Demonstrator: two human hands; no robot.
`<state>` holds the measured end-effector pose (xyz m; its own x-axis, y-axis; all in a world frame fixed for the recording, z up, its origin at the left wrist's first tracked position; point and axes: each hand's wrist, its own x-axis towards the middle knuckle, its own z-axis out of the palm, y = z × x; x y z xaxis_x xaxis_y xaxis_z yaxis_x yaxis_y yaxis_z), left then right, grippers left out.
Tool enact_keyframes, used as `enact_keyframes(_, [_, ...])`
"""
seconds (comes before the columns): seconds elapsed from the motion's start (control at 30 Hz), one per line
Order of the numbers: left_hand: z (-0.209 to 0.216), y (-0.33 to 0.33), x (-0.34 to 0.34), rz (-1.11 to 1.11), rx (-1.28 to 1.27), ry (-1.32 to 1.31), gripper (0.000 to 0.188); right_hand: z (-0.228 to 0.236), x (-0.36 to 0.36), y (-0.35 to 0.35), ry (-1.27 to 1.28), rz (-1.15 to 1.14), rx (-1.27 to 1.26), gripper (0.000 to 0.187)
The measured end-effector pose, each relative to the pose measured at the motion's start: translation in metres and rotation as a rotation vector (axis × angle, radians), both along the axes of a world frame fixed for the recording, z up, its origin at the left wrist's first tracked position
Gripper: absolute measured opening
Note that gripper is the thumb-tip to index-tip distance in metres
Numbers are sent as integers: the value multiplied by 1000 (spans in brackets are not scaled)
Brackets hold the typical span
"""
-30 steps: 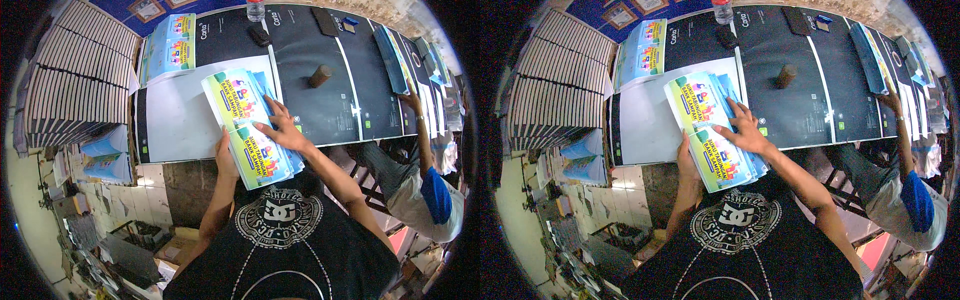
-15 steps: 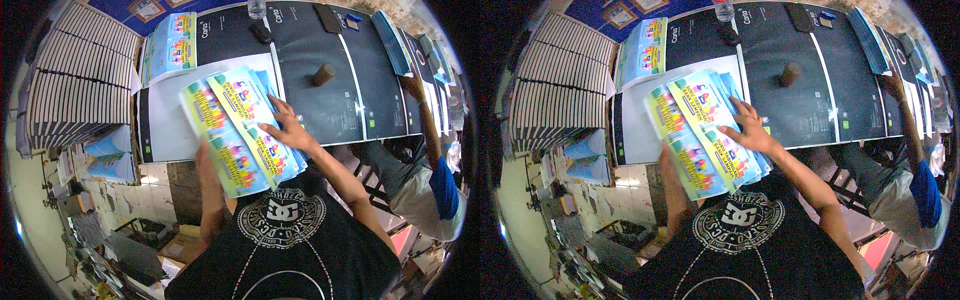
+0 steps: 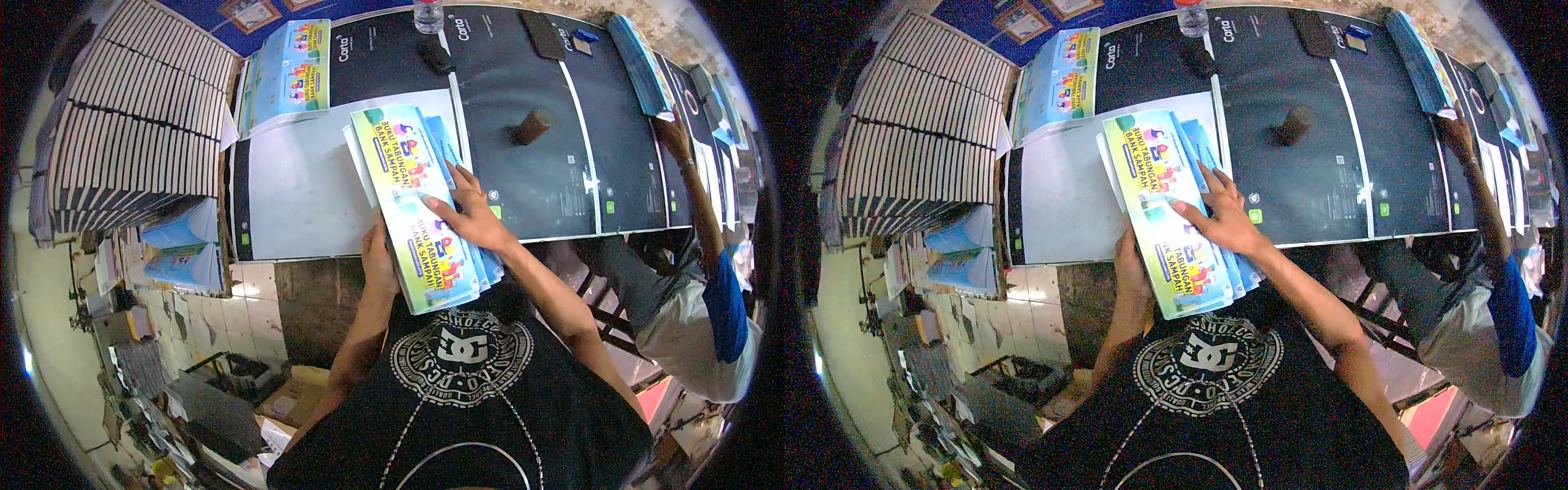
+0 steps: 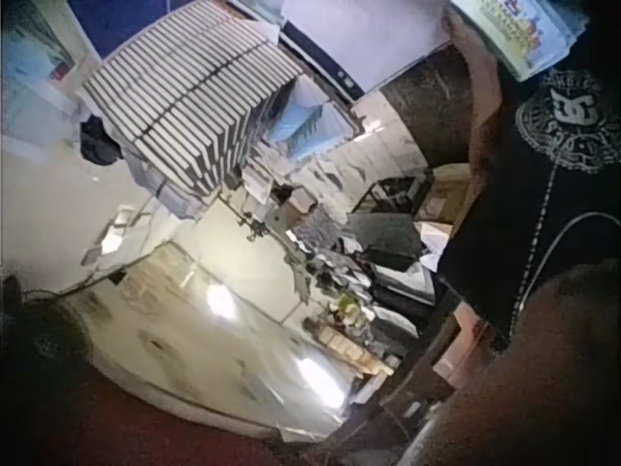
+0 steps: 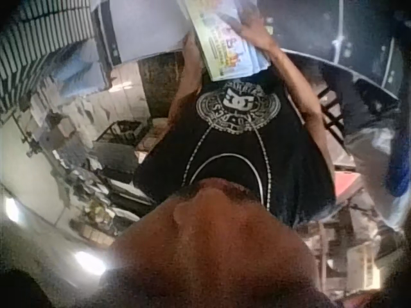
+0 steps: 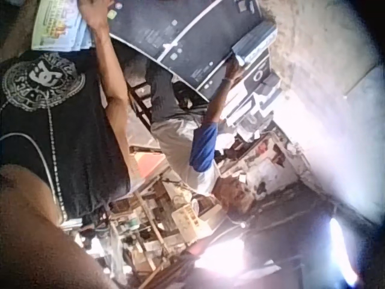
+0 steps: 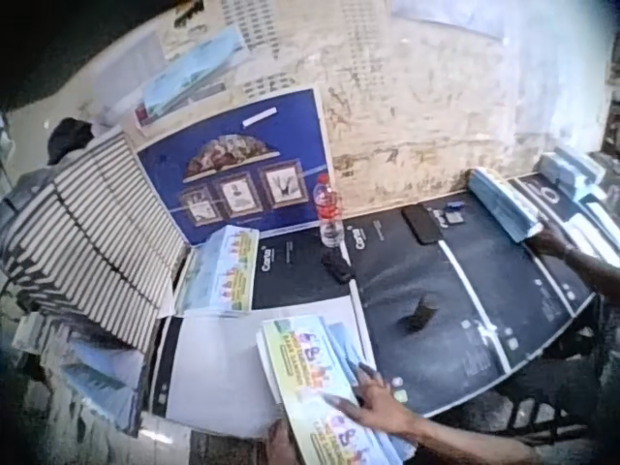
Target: The person organizes printed pamphlets on a large workspace by fanning out a stack, aligning the edges, and stacking them in small bundles. The person repeats these actions for different stacks of colorful booklets and places them on a central workspace.
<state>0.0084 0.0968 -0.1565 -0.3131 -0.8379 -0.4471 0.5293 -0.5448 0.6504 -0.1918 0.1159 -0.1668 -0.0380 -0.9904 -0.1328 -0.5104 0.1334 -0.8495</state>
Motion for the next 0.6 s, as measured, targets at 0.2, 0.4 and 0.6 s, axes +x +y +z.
enact_keyframes(0.2, [-5,-4,2,-79,-124,-237,45,-4,-7,2,-96,-23,-62,71])
enact_keyframes(0.4, [2,-3,2,-64,-259,-271,46,-4,-7,1,-91,-24,-53,71])
enact_keyframes(0.6, [3,-6,2,-114,-202,-242,45,-8,-6,2,-99,-51,-62,71])
